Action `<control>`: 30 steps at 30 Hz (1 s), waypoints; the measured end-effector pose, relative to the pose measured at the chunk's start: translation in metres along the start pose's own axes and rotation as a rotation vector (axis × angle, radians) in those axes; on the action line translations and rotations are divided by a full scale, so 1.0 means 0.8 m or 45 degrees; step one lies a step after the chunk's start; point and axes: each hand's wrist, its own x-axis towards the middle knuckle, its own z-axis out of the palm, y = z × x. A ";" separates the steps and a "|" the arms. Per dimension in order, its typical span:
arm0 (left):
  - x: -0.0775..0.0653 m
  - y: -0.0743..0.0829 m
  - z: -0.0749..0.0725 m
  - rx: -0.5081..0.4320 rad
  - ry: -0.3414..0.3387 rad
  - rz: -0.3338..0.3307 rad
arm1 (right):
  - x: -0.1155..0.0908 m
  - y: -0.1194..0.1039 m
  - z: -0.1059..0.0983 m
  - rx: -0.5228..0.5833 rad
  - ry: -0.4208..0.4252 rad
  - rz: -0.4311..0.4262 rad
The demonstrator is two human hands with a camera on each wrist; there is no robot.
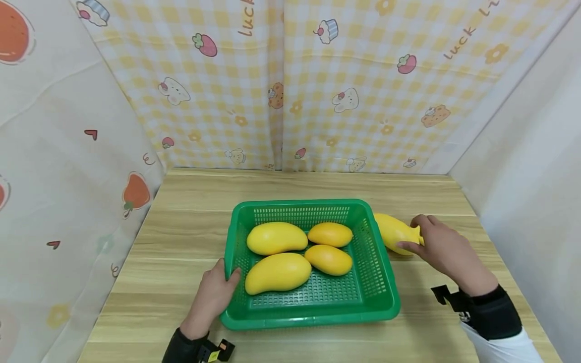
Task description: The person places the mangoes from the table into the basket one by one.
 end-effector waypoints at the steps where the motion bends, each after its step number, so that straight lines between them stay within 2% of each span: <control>1: -0.001 0.000 0.000 0.002 -0.001 -0.001 | 0.000 0.003 0.000 0.006 -0.004 0.000; 5: -0.002 0.000 -0.003 0.002 -0.006 -0.007 | 0.005 0.010 0.009 0.013 0.010 -0.023; 14: 0.000 -0.002 -0.001 -0.014 -0.006 0.006 | 0.028 0.018 0.049 0.000 0.055 -0.097; 21: 0.001 -0.003 0.001 -0.016 0.004 0.016 | 0.045 0.027 0.067 -0.012 0.091 -0.147; 30: 0.000 -0.002 0.000 0.005 -0.001 -0.001 | 0.060 0.035 0.090 -0.078 0.085 -0.098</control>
